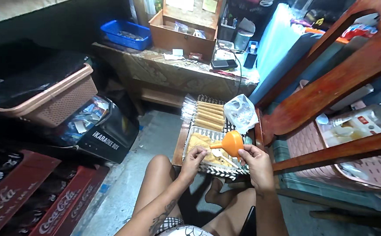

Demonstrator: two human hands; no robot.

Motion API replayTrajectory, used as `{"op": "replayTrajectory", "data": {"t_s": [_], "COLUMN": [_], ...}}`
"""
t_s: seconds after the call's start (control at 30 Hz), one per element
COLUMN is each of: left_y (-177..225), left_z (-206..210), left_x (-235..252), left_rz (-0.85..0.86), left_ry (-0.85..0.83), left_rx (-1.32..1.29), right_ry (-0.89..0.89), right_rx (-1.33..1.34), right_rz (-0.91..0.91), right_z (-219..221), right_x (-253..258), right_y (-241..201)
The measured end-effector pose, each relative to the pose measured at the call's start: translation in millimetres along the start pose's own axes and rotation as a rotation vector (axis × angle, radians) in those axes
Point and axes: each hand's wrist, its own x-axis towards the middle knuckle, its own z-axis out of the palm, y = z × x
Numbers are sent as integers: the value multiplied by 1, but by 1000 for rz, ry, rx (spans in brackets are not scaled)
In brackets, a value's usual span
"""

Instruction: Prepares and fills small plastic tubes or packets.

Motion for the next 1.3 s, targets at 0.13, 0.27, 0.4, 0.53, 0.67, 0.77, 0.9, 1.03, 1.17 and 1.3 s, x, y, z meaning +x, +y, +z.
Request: {"op": "replayTrajectory", "data": {"t_s": [0.13, 0.27, 0.4, 0.53, 0.67, 0.77, 0.9, 1.03, 1.17, 1.3], "left_y": [-1, 1, 4, 6, 8, 9, 7, 4, 4, 6], "left_z": [0, 1, 2, 2, 1, 2, 1, 1, 2, 3], "left_x": [-1, -2, -3, -5, -4, -3, -2, -3, -4, -4], "left_rz": [12, 4, -13, -14, -27, -24, -25, 1, 14, 23], "left_ry": [8, 27, 41, 30, 24, 44, 43, 36, 52, 75], "left_rx": [5, -25, -44, -73, -56, -31, -18, 3, -7, 1], "right_ry": [-1, 2, 4, 6, -4, -11, -2, -1, 9, 7], "right_rx": [23, 28, 26, 18, 12, 8, 25, 30, 43, 39], "right_rz": [1, 3, 4, 14, 10, 7, -1, -3, 2, 11], "right_z": [-1, -1, -1, -1, 0, 0, -1, -2, -1, -1], "right_x": [-2, -3, -4, -5, -6, -6, -5, -6, -5, -6], "right_y": [-1, 0, -1, 1, 1, 1, 0, -3, -2, -2]}}
